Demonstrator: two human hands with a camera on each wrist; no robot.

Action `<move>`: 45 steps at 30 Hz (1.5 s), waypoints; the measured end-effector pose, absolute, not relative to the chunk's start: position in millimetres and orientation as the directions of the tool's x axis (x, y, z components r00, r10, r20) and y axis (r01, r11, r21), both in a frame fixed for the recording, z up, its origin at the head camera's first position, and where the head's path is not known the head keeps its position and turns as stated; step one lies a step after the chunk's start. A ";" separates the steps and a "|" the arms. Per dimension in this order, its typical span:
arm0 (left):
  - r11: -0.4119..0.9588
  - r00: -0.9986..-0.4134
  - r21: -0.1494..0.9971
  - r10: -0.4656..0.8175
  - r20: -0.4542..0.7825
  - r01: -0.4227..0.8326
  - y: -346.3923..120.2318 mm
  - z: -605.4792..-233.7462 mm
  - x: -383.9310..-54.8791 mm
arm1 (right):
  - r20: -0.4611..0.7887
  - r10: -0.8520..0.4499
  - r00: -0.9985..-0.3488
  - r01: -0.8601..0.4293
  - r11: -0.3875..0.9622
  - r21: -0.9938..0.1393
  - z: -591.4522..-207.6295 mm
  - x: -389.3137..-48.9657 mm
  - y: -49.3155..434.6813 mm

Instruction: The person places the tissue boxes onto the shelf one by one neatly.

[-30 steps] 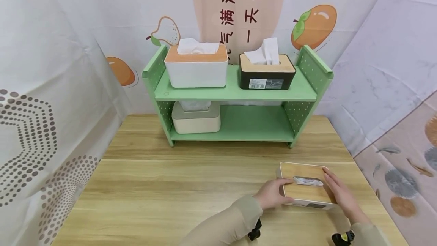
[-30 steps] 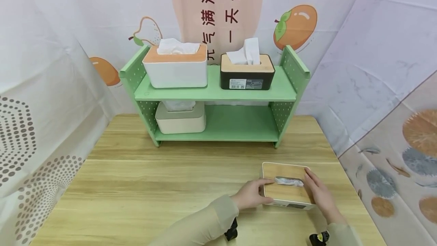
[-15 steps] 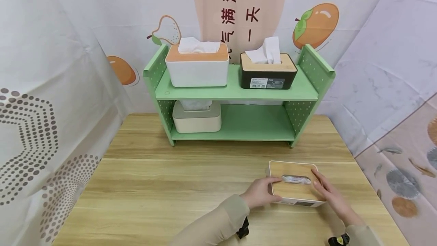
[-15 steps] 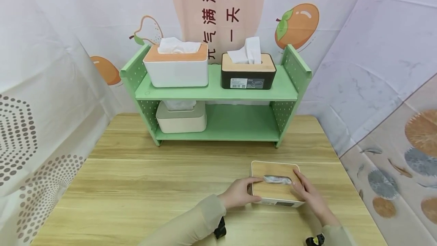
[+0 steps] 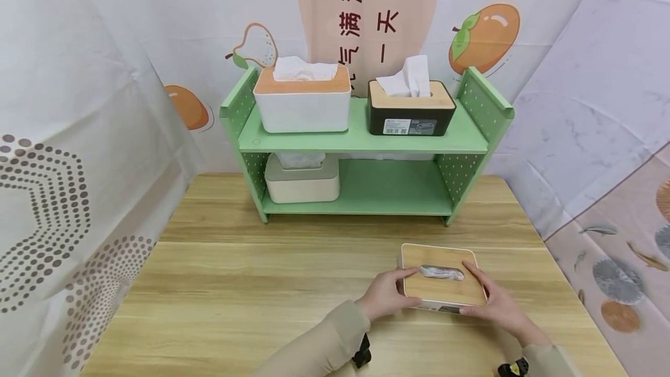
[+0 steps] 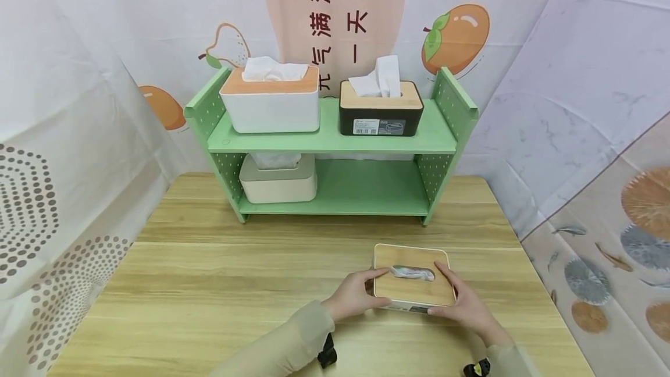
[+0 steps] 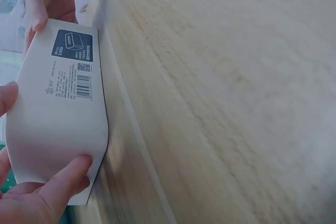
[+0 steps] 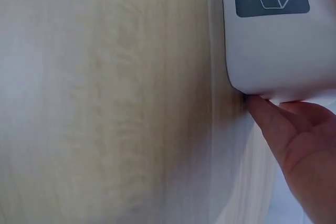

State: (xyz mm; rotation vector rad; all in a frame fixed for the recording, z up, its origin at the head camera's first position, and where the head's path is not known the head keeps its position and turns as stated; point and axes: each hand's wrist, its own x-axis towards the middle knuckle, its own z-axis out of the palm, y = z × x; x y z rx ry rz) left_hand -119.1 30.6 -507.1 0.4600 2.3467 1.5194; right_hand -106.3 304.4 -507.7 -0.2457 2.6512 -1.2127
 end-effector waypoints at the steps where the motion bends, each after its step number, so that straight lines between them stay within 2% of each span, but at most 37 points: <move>1: 0.378 -0.901 0.920 0.426 -0.076 0.101 29.4 -507.5 -119.1 | -0.129 -0.236 -0.963 -0.060 0.653 -0.755 -508.0 -106.1 303.5; 11: 0.351 -0.913 0.932 0.403 -0.069 0.085 21.5 -510.0 -115.4 | -0.140 -0.230 -0.963 -0.026 0.597 -0.802 -506.9 -105.6 294.0; 18: 0.359 -0.926 0.931 0.369 -0.083 0.060 19.2 -510.2 -116.8 | -0.093 -0.232 -0.968 -0.068 0.601 -0.796 -499.9 -110.4 289.6; 28: 0.359 -0.927 0.928 0.373 -0.049 0.096 7.8 -491.8 -125.3 | -0.074 -0.225 -0.972 -0.076 0.594 -0.801 -490.0 -120.9 280.1; 40: 0.318 -0.933 0.940 0.360 0.004 0.127 -15.5 -468.9 -145.2 | 0.032 -0.251 -0.968 -0.170 0.549 -0.818 -469.8 -151.3 257.2; 45: 0.318 -0.947 0.936 0.318 0.047 0.153 -22.9 -461.3 -159.4 | 0.032 -0.250 -0.968 -0.169 0.548 -0.820 -461.7 -168.1 244.9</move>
